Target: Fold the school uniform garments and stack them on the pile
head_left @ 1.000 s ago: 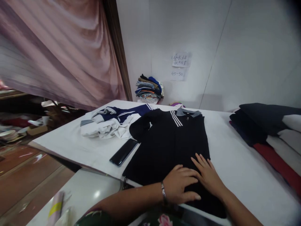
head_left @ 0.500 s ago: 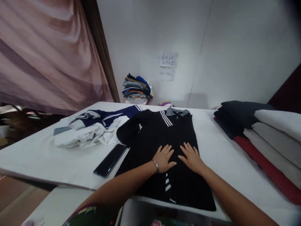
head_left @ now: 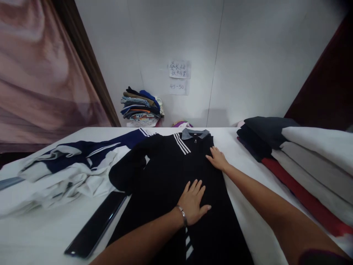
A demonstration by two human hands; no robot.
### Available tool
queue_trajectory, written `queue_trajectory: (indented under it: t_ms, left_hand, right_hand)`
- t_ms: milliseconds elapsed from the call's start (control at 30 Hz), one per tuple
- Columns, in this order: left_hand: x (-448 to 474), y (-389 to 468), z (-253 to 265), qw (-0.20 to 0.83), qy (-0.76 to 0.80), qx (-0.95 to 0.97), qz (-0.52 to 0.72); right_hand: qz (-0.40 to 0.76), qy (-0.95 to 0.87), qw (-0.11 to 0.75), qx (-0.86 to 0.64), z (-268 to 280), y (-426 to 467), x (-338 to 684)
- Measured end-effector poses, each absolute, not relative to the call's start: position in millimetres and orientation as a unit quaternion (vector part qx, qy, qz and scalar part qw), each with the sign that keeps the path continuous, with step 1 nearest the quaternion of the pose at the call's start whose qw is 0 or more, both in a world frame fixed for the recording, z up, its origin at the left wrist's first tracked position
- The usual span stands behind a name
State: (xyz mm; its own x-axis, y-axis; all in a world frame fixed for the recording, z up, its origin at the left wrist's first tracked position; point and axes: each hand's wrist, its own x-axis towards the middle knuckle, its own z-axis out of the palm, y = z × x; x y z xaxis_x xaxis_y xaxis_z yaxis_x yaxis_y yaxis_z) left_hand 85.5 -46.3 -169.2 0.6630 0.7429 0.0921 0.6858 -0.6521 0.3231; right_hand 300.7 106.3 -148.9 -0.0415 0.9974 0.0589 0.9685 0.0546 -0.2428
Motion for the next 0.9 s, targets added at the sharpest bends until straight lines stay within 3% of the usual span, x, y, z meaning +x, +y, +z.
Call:
queue_trajectory:
  t_ms: [267,533,900]
  left_hand:
    - [81.2,-46.2,-174.7,0.14,0.39,0.902,0.12]
    - [80.7,-45.3,-182.1,0.15,0.381,0.905,0.116]
    - [82.1,-45.0,-176.7,0.158,0.387,0.903,0.101]
  right_hand:
    - [0.021,-0.705,0.049,-0.707,-143.3,203.8,284.3]
    - [0.08,-0.724,-0.002,-0.685,-170.8,251.8,270.9]
    - [0.009,-0.679,0.086,-0.729,-173.6,238.4,277.5]
